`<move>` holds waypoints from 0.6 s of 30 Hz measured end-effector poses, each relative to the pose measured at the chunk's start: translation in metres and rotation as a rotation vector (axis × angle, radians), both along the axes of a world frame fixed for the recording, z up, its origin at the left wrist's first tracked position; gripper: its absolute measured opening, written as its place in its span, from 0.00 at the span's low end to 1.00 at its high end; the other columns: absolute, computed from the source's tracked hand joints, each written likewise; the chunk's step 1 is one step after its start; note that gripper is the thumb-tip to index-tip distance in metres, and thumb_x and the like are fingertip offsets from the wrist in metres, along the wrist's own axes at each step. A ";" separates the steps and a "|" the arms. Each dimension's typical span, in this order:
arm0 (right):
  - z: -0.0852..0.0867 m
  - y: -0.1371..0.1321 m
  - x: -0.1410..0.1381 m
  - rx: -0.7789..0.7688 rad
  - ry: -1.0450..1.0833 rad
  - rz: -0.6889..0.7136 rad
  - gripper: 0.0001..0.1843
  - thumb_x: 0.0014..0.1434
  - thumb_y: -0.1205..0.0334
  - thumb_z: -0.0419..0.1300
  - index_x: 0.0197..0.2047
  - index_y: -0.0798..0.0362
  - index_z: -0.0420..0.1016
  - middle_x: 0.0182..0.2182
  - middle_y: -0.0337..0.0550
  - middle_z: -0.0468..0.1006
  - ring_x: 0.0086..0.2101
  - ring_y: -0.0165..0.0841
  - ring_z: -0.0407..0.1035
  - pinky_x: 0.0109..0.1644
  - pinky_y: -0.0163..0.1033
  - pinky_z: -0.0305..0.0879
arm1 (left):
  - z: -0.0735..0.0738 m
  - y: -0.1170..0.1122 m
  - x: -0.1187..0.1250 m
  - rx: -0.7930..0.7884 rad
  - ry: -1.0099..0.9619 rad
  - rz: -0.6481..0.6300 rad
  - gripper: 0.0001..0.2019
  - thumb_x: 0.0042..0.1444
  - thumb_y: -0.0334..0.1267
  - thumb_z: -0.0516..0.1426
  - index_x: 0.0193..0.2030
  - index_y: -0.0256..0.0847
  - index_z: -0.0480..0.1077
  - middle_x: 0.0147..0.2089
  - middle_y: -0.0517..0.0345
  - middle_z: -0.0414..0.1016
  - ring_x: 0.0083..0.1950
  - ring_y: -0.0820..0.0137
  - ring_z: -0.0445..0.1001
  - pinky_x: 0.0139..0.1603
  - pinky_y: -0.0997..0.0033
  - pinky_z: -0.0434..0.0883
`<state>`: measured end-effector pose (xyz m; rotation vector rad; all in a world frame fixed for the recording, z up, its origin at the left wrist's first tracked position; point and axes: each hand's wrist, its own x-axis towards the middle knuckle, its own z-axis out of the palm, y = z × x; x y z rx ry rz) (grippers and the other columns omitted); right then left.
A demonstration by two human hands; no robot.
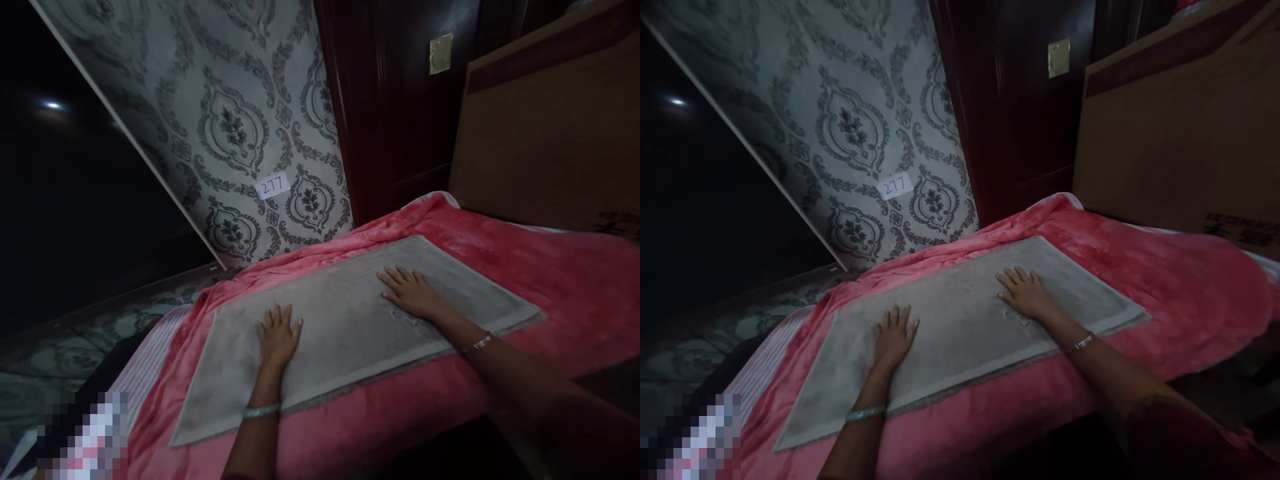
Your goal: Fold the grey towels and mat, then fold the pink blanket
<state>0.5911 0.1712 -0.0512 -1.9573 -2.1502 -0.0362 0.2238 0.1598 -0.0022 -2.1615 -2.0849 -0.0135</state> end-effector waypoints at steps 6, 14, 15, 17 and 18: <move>-0.010 0.004 0.007 0.070 0.031 0.047 0.33 0.68 0.41 0.44 0.71 0.41 0.57 0.70 0.48 0.55 0.67 0.51 0.51 0.66 0.67 0.49 | -0.008 0.001 -0.005 0.039 0.042 -0.009 0.30 0.68 0.52 0.43 0.73 0.45 0.55 0.75 0.44 0.51 0.75 0.47 0.50 0.69 0.39 0.54; 0.038 0.040 0.072 0.132 0.194 -0.434 0.24 0.66 0.57 0.53 0.63 0.54 0.70 0.63 0.58 0.66 0.63 0.47 0.58 0.65 0.59 0.56 | -0.017 0.014 -0.010 0.079 0.096 -0.022 0.29 0.68 0.51 0.42 0.73 0.46 0.54 0.75 0.46 0.51 0.74 0.49 0.51 0.68 0.42 0.56; 0.041 0.045 0.083 0.112 0.221 -0.501 0.24 0.67 0.57 0.52 0.62 0.56 0.70 0.61 0.60 0.68 0.62 0.49 0.60 0.63 0.59 0.58 | -0.018 0.015 -0.011 0.078 0.104 -0.019 0.29 0.67 0.51 0.42 0.73 0.46 0.54 0.75 0.47 0.51 0.75 0.49 0.50 0.68 0.42 0.56; 0.046 0.056 0.101 0.071 0.261 -0.588 0.24 0.68 0.56 0.49 0.60 0.59 0.73 0.56 0.63 0.73 0.58 0.51 0.65 0.59 0.58 0.63 | -0.020 0.015 -0.011 0.070 0.118 -0.013 0.30 0.67 0.50 0.42 0.73 0.46 0.54 0.75 0.47 0.51 0.75 0.49 0.50 0.68 0.42 0.56; 0.047 0.061 0.108 0.042 0.285 -0.620 0.24 0.69 0.55 0.49 0.58 0.59 0.74 0.54 0.63 0.75 0.56 0.50 0.67 0.57 0.56 0.65 | -0.020 0.015 -0.011 0.072 0.126 -0.010 0.30 0.67 0.50 0.42 0.73 0.45 0.54 0.75 0.47 0.52 0.75 0.49 0.50 0.68 0.42 0.56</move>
